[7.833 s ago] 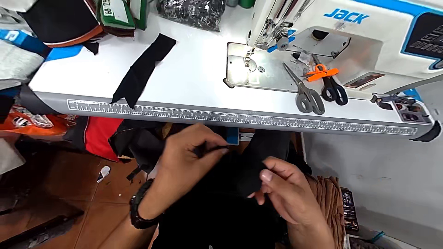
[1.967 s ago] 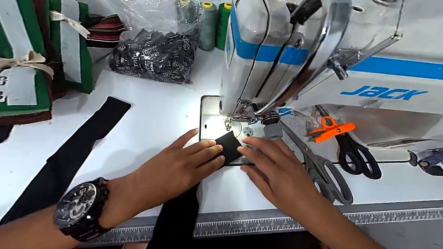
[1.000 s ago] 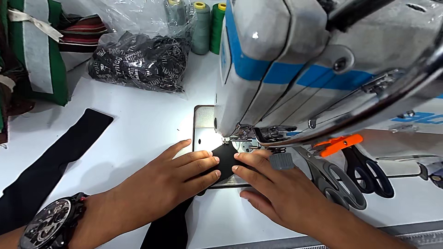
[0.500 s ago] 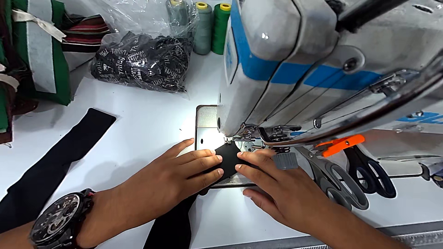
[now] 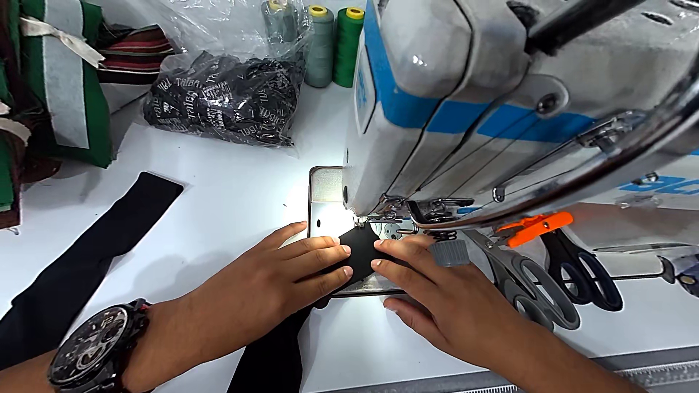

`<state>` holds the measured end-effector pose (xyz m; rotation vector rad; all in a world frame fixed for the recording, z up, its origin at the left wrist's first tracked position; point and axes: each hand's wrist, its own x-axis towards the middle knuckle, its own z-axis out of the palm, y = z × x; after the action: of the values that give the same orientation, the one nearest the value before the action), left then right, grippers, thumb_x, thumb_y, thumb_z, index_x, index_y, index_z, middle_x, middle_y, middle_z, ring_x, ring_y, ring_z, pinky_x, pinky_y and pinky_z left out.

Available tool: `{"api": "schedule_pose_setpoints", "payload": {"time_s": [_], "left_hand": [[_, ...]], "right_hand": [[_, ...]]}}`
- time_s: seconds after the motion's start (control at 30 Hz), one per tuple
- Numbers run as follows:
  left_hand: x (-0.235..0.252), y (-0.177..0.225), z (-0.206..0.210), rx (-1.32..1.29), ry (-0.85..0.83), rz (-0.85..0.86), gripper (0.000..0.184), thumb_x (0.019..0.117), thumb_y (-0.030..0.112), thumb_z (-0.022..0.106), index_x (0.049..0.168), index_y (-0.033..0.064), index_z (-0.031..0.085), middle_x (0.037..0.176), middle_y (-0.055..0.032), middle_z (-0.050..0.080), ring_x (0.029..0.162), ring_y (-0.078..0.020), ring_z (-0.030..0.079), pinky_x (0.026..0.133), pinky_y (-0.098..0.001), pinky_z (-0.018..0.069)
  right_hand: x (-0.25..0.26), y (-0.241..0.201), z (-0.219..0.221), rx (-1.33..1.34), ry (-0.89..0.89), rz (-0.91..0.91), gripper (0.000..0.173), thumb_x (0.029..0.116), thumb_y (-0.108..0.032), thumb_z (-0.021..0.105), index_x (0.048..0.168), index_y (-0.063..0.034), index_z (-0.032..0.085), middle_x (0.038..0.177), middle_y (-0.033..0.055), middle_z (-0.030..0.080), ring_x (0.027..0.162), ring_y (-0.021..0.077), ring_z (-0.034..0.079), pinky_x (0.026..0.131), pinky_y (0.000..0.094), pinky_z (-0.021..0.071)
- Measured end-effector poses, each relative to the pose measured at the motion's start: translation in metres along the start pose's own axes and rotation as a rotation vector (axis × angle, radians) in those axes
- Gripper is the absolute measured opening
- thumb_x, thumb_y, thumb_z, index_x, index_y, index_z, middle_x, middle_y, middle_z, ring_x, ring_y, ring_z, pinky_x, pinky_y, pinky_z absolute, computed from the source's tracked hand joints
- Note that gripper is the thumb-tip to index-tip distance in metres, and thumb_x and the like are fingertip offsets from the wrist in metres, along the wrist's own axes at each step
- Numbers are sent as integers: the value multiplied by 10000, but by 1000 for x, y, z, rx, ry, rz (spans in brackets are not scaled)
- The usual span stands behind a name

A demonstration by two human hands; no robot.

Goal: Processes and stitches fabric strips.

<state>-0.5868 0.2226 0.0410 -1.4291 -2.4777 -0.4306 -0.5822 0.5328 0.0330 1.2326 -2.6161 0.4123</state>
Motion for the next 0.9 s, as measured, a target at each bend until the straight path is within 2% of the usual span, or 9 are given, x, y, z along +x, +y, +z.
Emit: {"api": "schedule_pose_setpoints", "payload": {"time_s": [0.67,0.8,0.9], "left_hand": [[0,1,0,-2,8,9,398,1017,47,467,1308,182,702,1419,-6,632,1363,-204,552,1155,-440,439],[-2,6,-3,10,-11,44,379,1044,58,445,1314,156,693,1417,-9,637,1365,-209,557,1177,-495,414],[-5,16,-8,13,-71,87,386,1059,57,423,1338,152,673,1468,-6,599,1409,-209,515,1192,-542,382]], "right_hand": [[0,0,0,5,-2,1,398,1059,-477,455,1320,-269,671,1401,-7,618,1322,205,541,1025,385,484],[-4,-3,-2,-5,16,-31,380,1063,-468,460,1312,-269,667,1385,0,627,1314,203,544,1035,377,476],[-10,-11,-8,6,64,-10,347,1062,-453,486,1293,-272,672,1362,-23,635,1283,177,550,1015,351,463]]}}
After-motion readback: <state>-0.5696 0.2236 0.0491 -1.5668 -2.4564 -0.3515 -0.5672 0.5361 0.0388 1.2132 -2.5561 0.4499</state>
